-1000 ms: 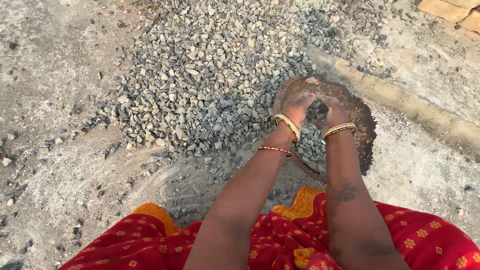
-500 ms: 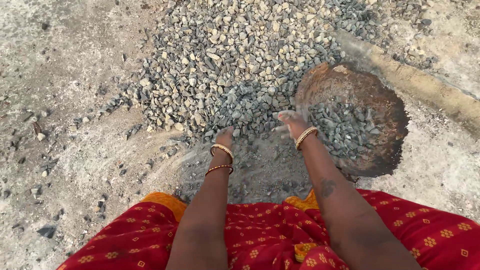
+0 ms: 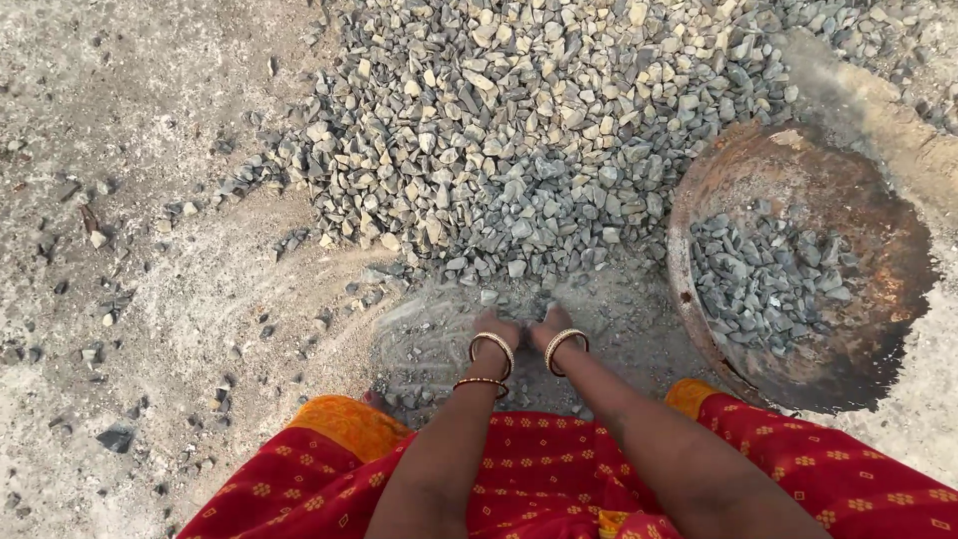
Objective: The person collects gravel from a pile on the ground and scoops it into a metal bowl by hand.
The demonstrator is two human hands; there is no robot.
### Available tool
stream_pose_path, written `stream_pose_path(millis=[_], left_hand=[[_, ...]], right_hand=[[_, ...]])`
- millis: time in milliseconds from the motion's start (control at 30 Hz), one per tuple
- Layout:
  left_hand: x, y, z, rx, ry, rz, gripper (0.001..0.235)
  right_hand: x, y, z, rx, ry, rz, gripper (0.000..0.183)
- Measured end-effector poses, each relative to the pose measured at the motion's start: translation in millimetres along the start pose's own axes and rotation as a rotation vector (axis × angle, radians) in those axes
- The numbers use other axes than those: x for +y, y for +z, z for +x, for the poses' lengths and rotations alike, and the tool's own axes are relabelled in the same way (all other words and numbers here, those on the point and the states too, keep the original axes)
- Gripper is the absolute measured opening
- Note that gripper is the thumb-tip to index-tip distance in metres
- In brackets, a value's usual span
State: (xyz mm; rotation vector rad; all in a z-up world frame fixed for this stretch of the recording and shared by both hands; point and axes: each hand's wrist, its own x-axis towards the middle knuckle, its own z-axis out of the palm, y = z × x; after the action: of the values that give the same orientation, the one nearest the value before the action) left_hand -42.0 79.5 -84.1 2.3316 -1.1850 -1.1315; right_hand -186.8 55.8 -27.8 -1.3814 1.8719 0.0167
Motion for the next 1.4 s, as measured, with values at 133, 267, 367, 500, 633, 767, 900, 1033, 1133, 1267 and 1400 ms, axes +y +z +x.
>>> stream_pose_path(millis=[133,267,367,500,633,767,900,1033,1133,1267,1400], left_hand=[[32.6,-25.1,16.4,-0.197,-0.026,-0.481,0.038],[85.1,-116.4,30.0,0.183,0.096,-0.462,0.039],[92.6,-158.5,51.6,0.393,0.194,-0.327,0.048],[110.6,-191.1,57.1,0.37,0.292,-0.135,0.059],[149.6,-204.3,40.6,0.186,0.195,0.075,0.065],[158.4,-210.5,24.8,0.08,0.208,0.236,0.081],[152.0,-204.6,9.9,-0.003,0.36,0.355,0.082],[163.9,-211.8,-39.1,-0.23,0.175,0.356,0.085],[146.5,-202.8,-51.5,-0.238,0.257,0.468,0.074],[97.2,-160.9,-58.6,-0.253,0.333,0.518,0.065],[58.0,-138.1,-66.0,-0.22,0.355,0.394,0.077]], right_hand=[[-51.1,-40.9,4.7,-0.058,0.008,0.358,0.052],[-77.3,-99.0,36.4,0.066,-0.034,0.602,0.039],[-86.7,-137.1,44.8,0.169,-0.061,0.504,0.048],[-82.9,-141.0,64.8,0.218,-0.218,0.042,0.07],[-119.6,-139.8,44.6,0.233,-0.349,-0.193,0.094],[-181.7,-165.9,-9.1,-0.061,-0.179,-0.429,0.11],[-188.2,-158.5,-21.5,-0.076,-0.262,-0.563,0.117],[-145.4,-125.3,-19.5,-0.07,-0.424,-0.682,0.115],[-131.6,-113.3,-36.3,-0.119,-0.459,-0.76,0.107],[-95.1,-94.0,-45.6,-0.112,-0.453,-0.682,0.097],[-66.1,-84.7,-40.5,-0.05,-0.454,-0.575,0.103]])
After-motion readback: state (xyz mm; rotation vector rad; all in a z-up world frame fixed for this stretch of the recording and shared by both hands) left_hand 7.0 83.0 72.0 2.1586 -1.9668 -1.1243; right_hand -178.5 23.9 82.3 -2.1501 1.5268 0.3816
